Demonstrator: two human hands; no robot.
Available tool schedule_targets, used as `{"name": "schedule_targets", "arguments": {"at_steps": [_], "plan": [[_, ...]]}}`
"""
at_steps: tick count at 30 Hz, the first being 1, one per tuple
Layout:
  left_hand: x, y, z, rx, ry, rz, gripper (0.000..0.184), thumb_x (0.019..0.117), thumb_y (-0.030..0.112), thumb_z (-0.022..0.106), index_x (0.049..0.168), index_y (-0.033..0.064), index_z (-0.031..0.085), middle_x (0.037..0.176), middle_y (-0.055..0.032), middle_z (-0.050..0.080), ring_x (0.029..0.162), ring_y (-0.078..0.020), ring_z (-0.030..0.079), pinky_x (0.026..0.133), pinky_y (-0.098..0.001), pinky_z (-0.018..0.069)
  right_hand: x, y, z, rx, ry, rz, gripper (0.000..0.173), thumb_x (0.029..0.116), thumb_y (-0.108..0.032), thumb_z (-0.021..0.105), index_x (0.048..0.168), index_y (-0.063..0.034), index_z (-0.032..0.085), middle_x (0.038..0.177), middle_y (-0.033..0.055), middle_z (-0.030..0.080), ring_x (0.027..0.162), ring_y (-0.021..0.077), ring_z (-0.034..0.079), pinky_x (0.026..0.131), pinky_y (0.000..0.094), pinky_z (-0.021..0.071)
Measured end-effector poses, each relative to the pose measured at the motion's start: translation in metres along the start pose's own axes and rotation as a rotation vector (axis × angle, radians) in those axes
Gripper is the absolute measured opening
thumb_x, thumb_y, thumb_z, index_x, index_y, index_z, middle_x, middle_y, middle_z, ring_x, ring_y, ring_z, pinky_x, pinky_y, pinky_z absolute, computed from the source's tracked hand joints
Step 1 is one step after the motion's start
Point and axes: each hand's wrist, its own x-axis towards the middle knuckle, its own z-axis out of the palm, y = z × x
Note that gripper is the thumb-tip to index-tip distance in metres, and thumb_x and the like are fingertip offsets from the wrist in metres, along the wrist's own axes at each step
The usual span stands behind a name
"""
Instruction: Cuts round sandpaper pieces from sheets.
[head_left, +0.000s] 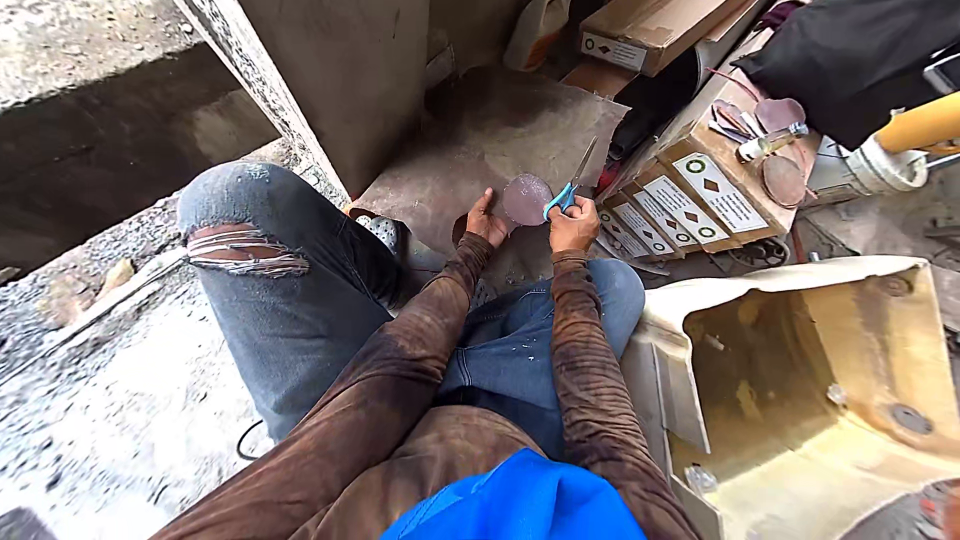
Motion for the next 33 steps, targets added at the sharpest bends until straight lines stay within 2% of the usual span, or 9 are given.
{"name": "schedule_targets", "arguments": {"at_steps": [7, 13, 17, 23, 25, 27, 28, 31, 33], "plan": [[0.003, -0.013, 0.002, -0.032, 0.03, 0.013, 0.048, 0.1071, 0.051, 0.041, 0.136, 0.0143, 0.052, 0.122, -0.0105, 0.068, 0.111, -0.0246, 0.067, 0.09, -0.0515, 0.0569, 0.011, 0.008, -0.015, 0.172, 0.173, 0.069, 0.053, 0.0778, -0.012, 0.086, 0.124, -0.0008, 0.063, 0.092, 0.0105, 0.075, 0.084, 0.0184, 0.072, 0.083, 0.0401, 0.0587], [-0.011, -0.03, 0.02, -0.134, -0.097, -0.01, 0.061, 0.1003, 0.066, 0.038, 0.133, 0.0171, 0.053, 0.125, -0.0114, 0.066, 0.114, -0.0283, 0.064, 0.089, -0.0542, 0.0546, 0.014, 0.021, -0.014, 0.299, 0.092, 0.177, 0.053, 0.0771, -0.011, 0.089, 0.123, 0.0011, 0.065, 0.099, 0.0139, 0.074, 0.087, 0.0201, 0.071, 0.08, 0.0392, 0.0593], [-0.02, -0.055, 0.02, -0.24, -0.178, -0.064, 0.064, 0.0875, 0.059, 0.067, 0.135, 0.0177, 0.053, 0.129, -0.0146, 0.062, 0.115, -0.0333, 0.062, 0.086, -0.0547, 0.0551, 0.012, 0.025, -0.009, 0.288, 0.082, 0.147, 0.052, 0.0756, -0.01, 0.089, 0.121, 0.0006, 0.065, 0.093, 0.0125, 0.074, 0.081, 0.0188, 0.071, 0.075, 0.039, 0.0592], [-0.03, -0.062, 0.022, -0.322, -0.172, -0.106, 0.109, 0.075, 0.098, 0.036, 0.148, 0.018, 0.042, 0.139, -0.0138, 0.058, 0.122, -0.0297, 0.059, 0.102, -0.051, 0.0494, 0.01, 0.023, -0.004, 0.473, 0.14, 0.199, 0.051, 0.077, -0.003, 0.086, 0.122, 0.0033, 0.063, 0.096, 0.0132, 0.073, 0.084, 0.018, 0.071, 0.077, 0.0359, 0.0595], [-0.03, -0.068, 0.024, -0.325, -0.159, -0.109, 0.088, 0.0847, 0.084, 0.049, 0.141, 0.0159, 0.047, 0.13, -0.0125, 0.062, 0.116, -0.0282, 0.062, 0.099, -0.049, 0.0511, 0.01, 0.024, -0.004, 0.513, 0.156, 0.209, 0.051, 0.0779, -0.002, 0.085, 0.123, 0.0038, 0.062, 0.096, 0.0131, 0.072, 0.086, 0.0178, 0.07, 0.08, 0.0354, 0.0595], [-0.027, -0.07, 0.03, -0.338, -0.118, -0.07, 0.058, 0.0891, 0.055, 0.068, 0.129, 0.015, 0.054, 0.119, -0.012, 0.065, 0.107, -0.029, 0.064, 0.09, -0.0499, 0.054, 0.01, 0.026, -0.003, 0.536, 0.16, 0.217, 0.052, 0.0786, -0.003, 0.085, 0.124, 0.0029, 0.061, 0.098, 0.0125, 0.072, 0.088, 0.0173, 0.07, 0.081, 0.035, 0.0589], [-0.027, -0.07, 0.032, -0.337, -0.12, -0.05, 0.058, 0.0896, 0.055, 0.068, 0.129, 0.0151, 0.054, 0.119, -0.0119, 0.065, 0.107, -0.0289, 0.064, 0.09, -0.0497, 0.054, 0.01, 0.025, -0.002, 0.549, 0.162, 0.221, 0.052, 0.0789, -0.004, 0.086, 0.124, 0.0024, 0.061, 0.099, 0.0125, 0.072, 0.089, 0.0174, 0.07, 0.081, 0.0349, 0.0585], [-0.035, -0.071, 0.041, -0.335, -0.154, -0.068, 0.094, 0.0807, 0.091, 0.042, 0.136, 0.0147, 0.051, 0.121, -0.0091, 0.064, 0.11, -0.0235, 0.063, 0.099, -0.0447, 0.0497, 0.008, 0.022, 0.0, 0.593, 0.201, 0.22, 0.051, 0.079, -0.003, 0.085, 0.124, 0.0026, 0.061, 0.099, 0.0128, 0.071, 0.091, 0.0171, 0.07, 0.085, 0.0344, 0.0592], [-0.04, -0.072, 0.049, -0.357, -0.161, -0.095, 0.104, 0.072, 0.098, 0.04, 0.13, 0.0133, 0.052, 0.113, -0.0065, 0.064, 0.105, -0.0207, 0.062, 0.1, -0.0419, 0.0485, 0.01, 0.018, 0.0, 0.631, 0.236, 0.241, 0.051, 0.0792, -0.002, 0.085, 0.124, 0.0032, 0.061, 0.1, 0.0132, 0.071, 0.091, 0.0169, 0.07, 0.085, 0.0337, 0.0588]]}}
